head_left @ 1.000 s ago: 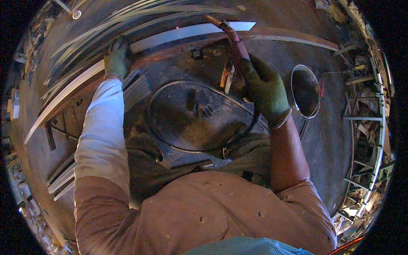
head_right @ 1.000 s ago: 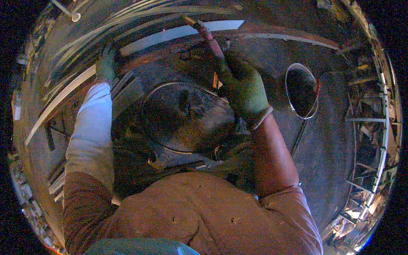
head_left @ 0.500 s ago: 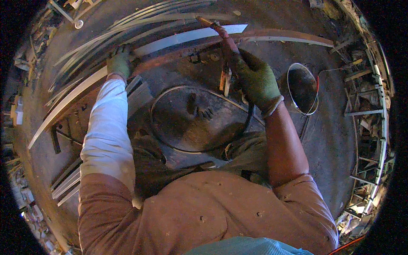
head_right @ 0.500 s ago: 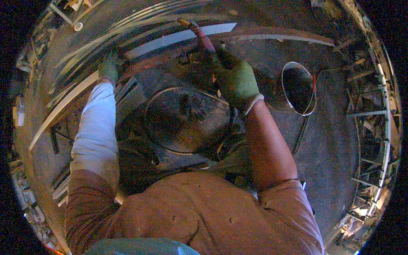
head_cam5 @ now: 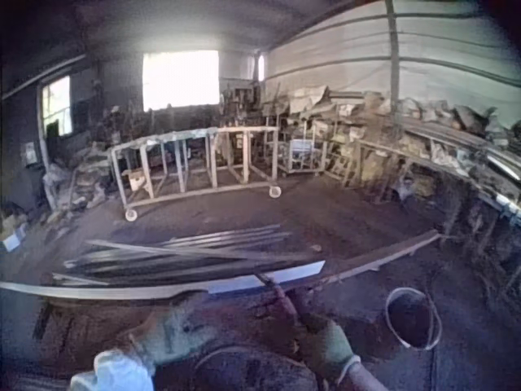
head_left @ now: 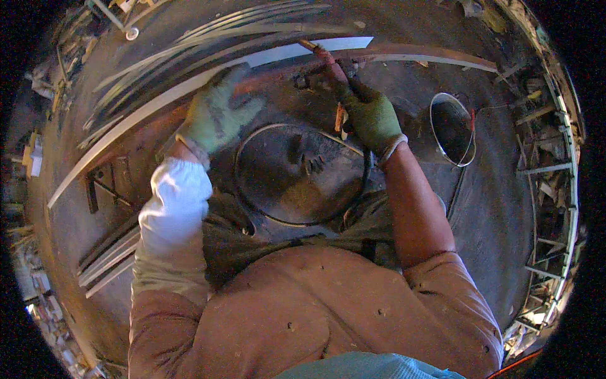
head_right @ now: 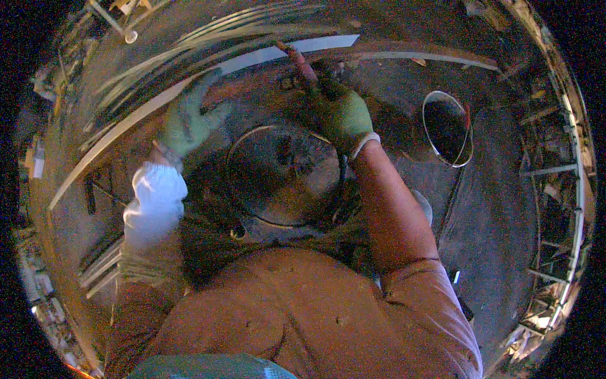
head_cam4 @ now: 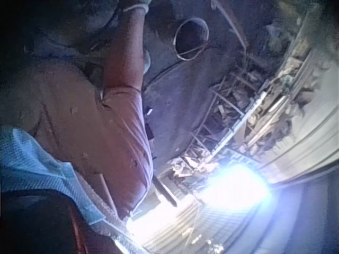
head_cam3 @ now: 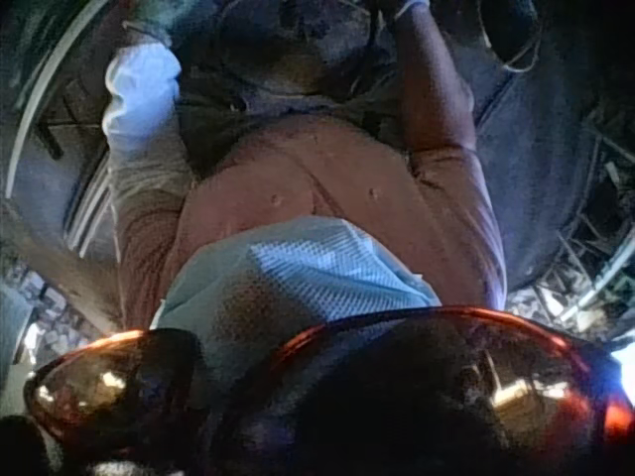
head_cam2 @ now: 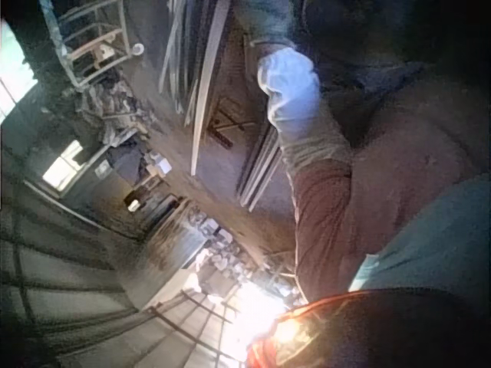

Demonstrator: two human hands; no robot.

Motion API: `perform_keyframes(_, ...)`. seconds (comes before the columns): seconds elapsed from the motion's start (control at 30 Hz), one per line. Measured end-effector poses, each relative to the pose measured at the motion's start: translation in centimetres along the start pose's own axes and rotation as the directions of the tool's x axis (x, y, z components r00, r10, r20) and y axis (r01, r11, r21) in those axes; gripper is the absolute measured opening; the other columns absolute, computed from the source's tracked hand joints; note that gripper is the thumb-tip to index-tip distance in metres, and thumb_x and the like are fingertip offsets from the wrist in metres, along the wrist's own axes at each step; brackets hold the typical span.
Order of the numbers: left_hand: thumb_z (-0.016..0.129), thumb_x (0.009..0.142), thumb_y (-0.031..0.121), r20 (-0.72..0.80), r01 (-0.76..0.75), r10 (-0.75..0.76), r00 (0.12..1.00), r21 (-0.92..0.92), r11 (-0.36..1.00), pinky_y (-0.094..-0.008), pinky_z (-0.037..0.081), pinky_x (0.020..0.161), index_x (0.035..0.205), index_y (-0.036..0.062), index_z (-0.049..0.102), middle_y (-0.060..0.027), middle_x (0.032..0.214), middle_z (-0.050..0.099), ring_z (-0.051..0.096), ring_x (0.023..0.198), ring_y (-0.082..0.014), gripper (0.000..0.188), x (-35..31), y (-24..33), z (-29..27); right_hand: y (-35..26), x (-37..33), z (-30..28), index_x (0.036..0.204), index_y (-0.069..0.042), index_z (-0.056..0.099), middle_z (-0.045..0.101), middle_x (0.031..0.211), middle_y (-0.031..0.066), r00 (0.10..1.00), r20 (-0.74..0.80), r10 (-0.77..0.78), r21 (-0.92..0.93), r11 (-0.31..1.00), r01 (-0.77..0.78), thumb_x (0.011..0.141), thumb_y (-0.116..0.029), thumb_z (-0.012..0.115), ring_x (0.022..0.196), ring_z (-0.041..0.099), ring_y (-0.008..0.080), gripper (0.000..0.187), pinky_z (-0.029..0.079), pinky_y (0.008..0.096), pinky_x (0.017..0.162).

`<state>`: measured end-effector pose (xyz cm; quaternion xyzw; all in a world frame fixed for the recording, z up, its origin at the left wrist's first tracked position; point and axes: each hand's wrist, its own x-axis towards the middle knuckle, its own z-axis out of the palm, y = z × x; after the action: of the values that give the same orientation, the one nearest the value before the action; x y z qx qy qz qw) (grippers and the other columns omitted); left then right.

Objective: The person welds metal bars into a curved frame using a welding torch. They repeatedly position bars, tack weld them, and adjust alignment while working in a cluttered workshop.

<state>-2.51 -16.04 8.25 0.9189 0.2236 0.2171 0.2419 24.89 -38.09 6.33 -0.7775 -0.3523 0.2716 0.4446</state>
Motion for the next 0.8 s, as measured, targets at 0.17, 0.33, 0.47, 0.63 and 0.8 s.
perform_keyframes(0.17, 0.091, 0.095, 0.042, 0.025, -0.072, 0.074, 0.997, -0.085, 0.994, -0.0503, 0.058, 0.116, 0.159, 0.0062, 0.064, -0.0248, 0.147, 0.073, 0.072, 0.134, -0.0436, 0.078, -4.1, 5.8, 3.3, 0.9, -0.3, 1.8, 0.138, 0.0, 0.08, 0.081, 0.101, 0.0069, 0.947, 0.013, -0.322, -0.156, 0.935, 0.32, 0.115, -0.049, 0.072, 0.083, 0.068, 0.0124, 0.054, 0.057, 0.0348, 0.074)
perform_keyframes(0.33, 0.09, 0.094, 0.034, 0.084, -0.067, 0.078, 0.993, -0.127, 0.99, -0.0527, 0.062, 0.105, 0.155, 0.0044, 0.065, -0.0258, 0.139, 0.075, 0.075, 0.122, -0.0452, 0.073, -2.7, 6.8, 5.0, 5.2, 1.3, 2.9, 0.14, 0.0, 0.078, 0.08, 0.102, 0.0069, 0.941, 0.119, -0.317, -0.115, 0.937, 0.33, 0.116, -0.049, 0.069, 0.08, 0.067, 0.0136, 0.055, 0.056, 0.0352, 0.069)
perform_keyframes(0.47, 0.09, 0.093, 0.031, 0.195, 0.079, -0.02, 0.981, -0.295, 0.952, -0.0535, 0.062, 0.102, 0.154, 0.0026, 0.064, -0.0257, 0.137, 0.075, 0.075, 0.121, -0.0474, 0.073, -0.6, 4.3, 7.7, 1.9, 0.1, 3.0, 0.144, 0.0, 0.076, 0.08, 0.106, 0.0066, 0.98, 0.134, -0.146, -0.09, 0.983, 0.159, 0.117, -0.045, 0.069, 0.076, 0.066, 0.0127, 0.053, 0.055, 0.0334, 0.065)
perform_keyframes(0.63, 0.092, 0.091, 0.029, 0.128, 0.012, 0.026, 0.991, -0.292, 0.956, -0.0519, 0.063, 0.103, 0.16, 0.0021, 0.056, -0.0268, 0.138, 0.075, 0.074, 0.126, -0.0487, 0.082, 1.6, 4.3, 9.7, 1.1, 0.9, 3.1, 0.15, -0.001, 0.074, 0.082, 0.11, 0.0073, 0.983, 0.175, 0.055, -0.117, 0.993, -0.034, 0.117, -0.044, 0.071, 0.074, 0.064, 0.0103, 0.054, 0.054, 0.031, 0.065)
perform_keyframes(0.8, 0.092, 0.093, 0.024, 0.128, 0.132, -0.084, 0.988, -0.435, 0.891, -0.0513, 0.063, 0.104, 0.164, -0.0006, 0.05, -0.0293, 0.142, 0.073, 0.074, 0.129, -0.049, 0.086, 2.8, 5.0, 10.0, 1.2, 2.2, 3.0, 0.152, -0.003, 0.074, 0.083, 0.111, 0.006, 0.982, 0.183, 0.053, -0.13, 0.991, -0.029, 0.117, -0.045, 0.071, 0.076, 0.065, 0.0093, 0.054, 0.054, 0.0304, 0.067)
